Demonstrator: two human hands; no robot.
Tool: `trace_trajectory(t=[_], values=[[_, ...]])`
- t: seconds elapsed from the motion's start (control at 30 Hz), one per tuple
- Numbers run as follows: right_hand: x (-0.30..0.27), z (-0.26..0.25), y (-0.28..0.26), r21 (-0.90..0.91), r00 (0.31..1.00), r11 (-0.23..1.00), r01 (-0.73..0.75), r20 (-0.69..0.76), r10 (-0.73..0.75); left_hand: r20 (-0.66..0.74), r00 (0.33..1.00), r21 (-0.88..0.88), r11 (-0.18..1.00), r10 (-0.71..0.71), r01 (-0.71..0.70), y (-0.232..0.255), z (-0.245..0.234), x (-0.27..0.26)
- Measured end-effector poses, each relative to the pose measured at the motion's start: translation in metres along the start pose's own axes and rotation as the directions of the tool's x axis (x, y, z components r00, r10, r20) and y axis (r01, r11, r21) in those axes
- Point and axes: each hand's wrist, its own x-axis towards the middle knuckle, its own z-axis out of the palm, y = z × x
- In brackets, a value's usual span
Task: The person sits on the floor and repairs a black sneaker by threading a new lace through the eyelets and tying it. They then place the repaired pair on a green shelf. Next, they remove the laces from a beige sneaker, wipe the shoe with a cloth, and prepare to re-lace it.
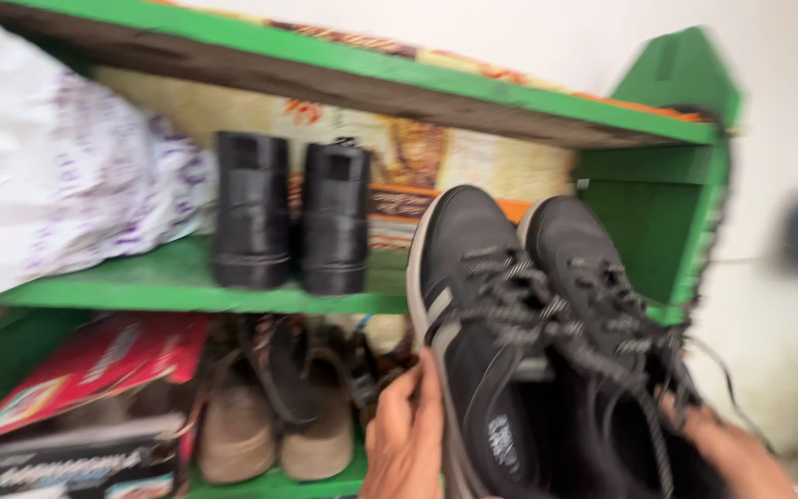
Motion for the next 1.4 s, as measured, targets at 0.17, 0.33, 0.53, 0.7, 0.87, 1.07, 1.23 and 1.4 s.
trace_trajectory(t=[0.17,0.33,0.53,0.7,0.87,1.07,1.23,1.4], values=[[0.031,0.025,0.032,-0.006,0.992,0.997,-0.083,0.091,0.083,0.157,0.984,-0.017,0.996,-0.085,0.088,-0.011,-0.039,0.012],[0.053,0.034,0.020,-0.389,0.774,0.689,0.611,0.477,-0.417,0.009,0.986,0.087,0.982,-0.166,0.165,-0.010,-0.032,0.027],[0.019,0.067,-0.026,-0.119,0.968,0.987,0.110,0.239,-0.079,-0.281,0.939,0.484,0.874,0.201,-0.042,-0.003,-0.013,0.032],[-0.010,0.102,-0.059,0.047,0.972,0.972,-0.231,0.051,0.228,-0.279,0.938,0.580,0.815,0.207,-0.007,-0.008,-0.010,0.041],[-0.008,0.099,-0.080,0.027,0.968,0.979,-0.203,0.153,0.196,0.030,0.998,0.380,0.923,0.059,-0.066,-0.022,0.003,0.051],[-0.011,0.081,-0.086,-0.029,0.977,0.978,-0.205,0.056,0.206,0.253,0.965,0.190,0.982,-0.067,0.019,-0.025,0.029,0.057],[-0.028,0.102,-0.094,-0.073,0.985,0.983,-0.170,0.023,0.172,-0.039,0.997,0.341,0.939,0.063,-0.046,-0.021,0.005,0.055],[-0.024,0.126,-0.093,0.038,0.947,0.987,-0.154,0.289,0.137,0.072,0.992,0.222,0.968,0.107,-0.120,-0.016,-0.066,0.071]])
